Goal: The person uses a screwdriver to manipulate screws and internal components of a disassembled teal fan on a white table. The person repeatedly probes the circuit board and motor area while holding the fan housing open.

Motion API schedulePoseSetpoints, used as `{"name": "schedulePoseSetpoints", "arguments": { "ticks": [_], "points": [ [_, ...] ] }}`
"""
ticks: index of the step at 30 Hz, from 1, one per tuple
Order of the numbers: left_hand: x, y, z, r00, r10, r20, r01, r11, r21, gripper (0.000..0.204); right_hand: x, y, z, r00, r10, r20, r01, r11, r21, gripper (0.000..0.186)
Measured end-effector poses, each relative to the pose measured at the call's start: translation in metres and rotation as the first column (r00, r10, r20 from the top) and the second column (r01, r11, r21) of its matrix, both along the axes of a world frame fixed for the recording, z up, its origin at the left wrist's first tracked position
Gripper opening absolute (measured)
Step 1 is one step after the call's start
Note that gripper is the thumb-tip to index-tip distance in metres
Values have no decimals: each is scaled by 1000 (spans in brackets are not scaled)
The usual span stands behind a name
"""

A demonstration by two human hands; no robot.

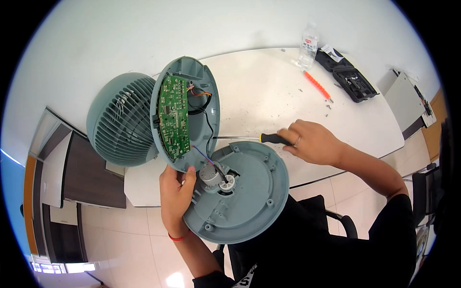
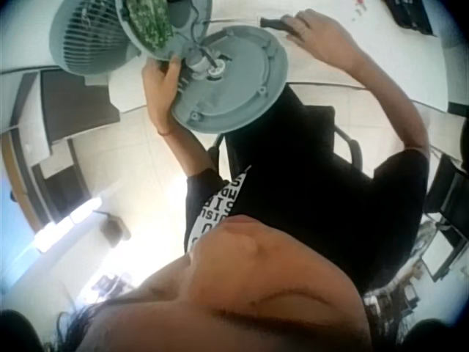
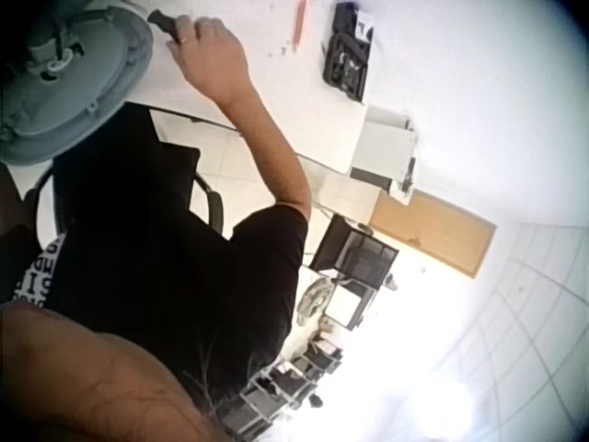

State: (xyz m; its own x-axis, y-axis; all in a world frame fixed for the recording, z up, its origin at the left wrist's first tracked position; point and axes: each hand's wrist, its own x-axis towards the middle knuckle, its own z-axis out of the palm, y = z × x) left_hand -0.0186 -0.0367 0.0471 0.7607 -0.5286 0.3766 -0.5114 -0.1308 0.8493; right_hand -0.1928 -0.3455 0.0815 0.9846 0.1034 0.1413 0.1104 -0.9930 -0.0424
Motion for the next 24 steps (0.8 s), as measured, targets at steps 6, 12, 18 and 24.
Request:
{"name": "schedulePoseSetpoints", "arguments": {
  "ticks": [6,12,18,24],
  "points": [
    [-2,-2,2,999,-6,-43,7,1000,17,27,7,-8,-17,998,-52,22,44,960,276,29],
    [-1,1,-4,993,-24,-115,22,1000,-20,28,21,-21,15,754,188,-629,656,-186,731,31],
    [8,4,-9,992,-45,-120,42,999,-30,25,11,-2,14,971,-116,-208,176,938,299,38],
    [3,3,-2,982,-60,-180,48,996,-69,25,11,-9,-17,956,82,282,-83,997,-7,27]
  ]
}}
